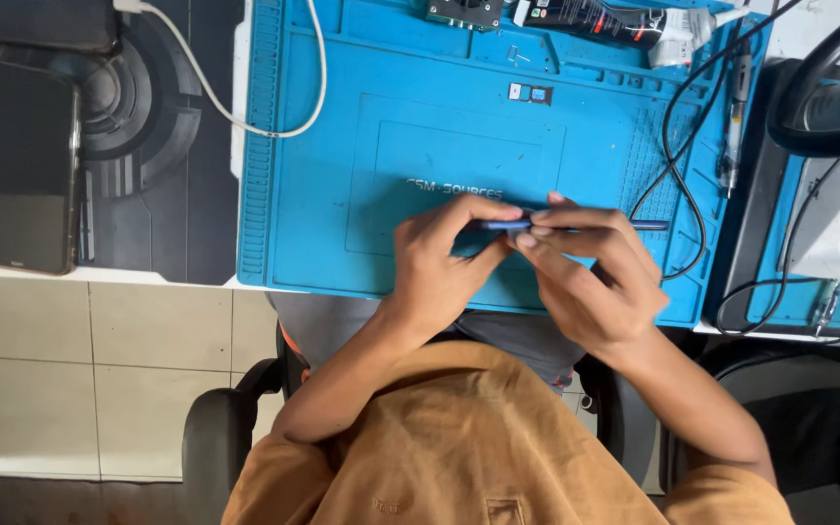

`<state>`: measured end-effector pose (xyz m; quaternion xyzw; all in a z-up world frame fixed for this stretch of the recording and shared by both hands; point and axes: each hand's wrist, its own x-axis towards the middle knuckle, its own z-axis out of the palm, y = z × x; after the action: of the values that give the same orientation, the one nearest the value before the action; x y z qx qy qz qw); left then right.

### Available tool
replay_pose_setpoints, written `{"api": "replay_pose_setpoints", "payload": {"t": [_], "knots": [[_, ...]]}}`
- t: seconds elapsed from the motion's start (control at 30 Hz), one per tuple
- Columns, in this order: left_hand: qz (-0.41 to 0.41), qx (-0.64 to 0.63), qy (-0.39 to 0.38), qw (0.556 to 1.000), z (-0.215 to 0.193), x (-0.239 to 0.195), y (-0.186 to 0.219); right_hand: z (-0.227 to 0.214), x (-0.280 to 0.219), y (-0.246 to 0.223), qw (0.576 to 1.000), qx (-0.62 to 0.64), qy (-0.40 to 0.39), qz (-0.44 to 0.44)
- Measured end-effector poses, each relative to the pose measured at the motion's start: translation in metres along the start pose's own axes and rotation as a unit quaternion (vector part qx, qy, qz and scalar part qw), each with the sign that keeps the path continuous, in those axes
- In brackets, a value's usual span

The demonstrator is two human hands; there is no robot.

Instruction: The person uses a plastic prying tool to separate the back cover of a smartphone. They carefully work the tool along the edges to release the clips and then lift the cover off, exposing the internal components.

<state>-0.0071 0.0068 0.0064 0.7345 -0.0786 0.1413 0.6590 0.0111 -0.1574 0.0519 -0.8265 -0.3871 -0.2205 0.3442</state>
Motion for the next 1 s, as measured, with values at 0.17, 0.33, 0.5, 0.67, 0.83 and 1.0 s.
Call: {"api": "replay_pose_setpoints", "payload": {"t": [0.17,0.33,0.5,0.67,0.83,1.0], "knots": [[0.104,-0.003,-0.024,0.994,-0.017,0.007,0.014,0.0,0.0,-0.009,0.991,0.083,0.104,0.026],[0.167,0.065,-0.072,0.981,-0.032,0.015,0.038,0.006,-0.008,-0.021,0.965,0.149,0.205,0.072],[0.163,0.089,-0.112,0.976,-0.042,0.023,0.052,0.012,-0.018,-0.026,0.945,0.191,0.225,0.14],[0.16,0.103,-0.119,0.975,-0.044,0.023,0.054,0.015,-0.026,-0.028,0.935,0.22,0.227,0.161],[0.16,0.116,-0.125,0.972,-0.044,0.024,0.056,0.014,-0.029,-0.027,0.932,0.232,0.225,0.165],[0.166,0.128,-0.136,0.968,-0.045,0.026,0.057,0.014,-0.029,-0.027,0.931,0.234,0.226,0.167]]}}
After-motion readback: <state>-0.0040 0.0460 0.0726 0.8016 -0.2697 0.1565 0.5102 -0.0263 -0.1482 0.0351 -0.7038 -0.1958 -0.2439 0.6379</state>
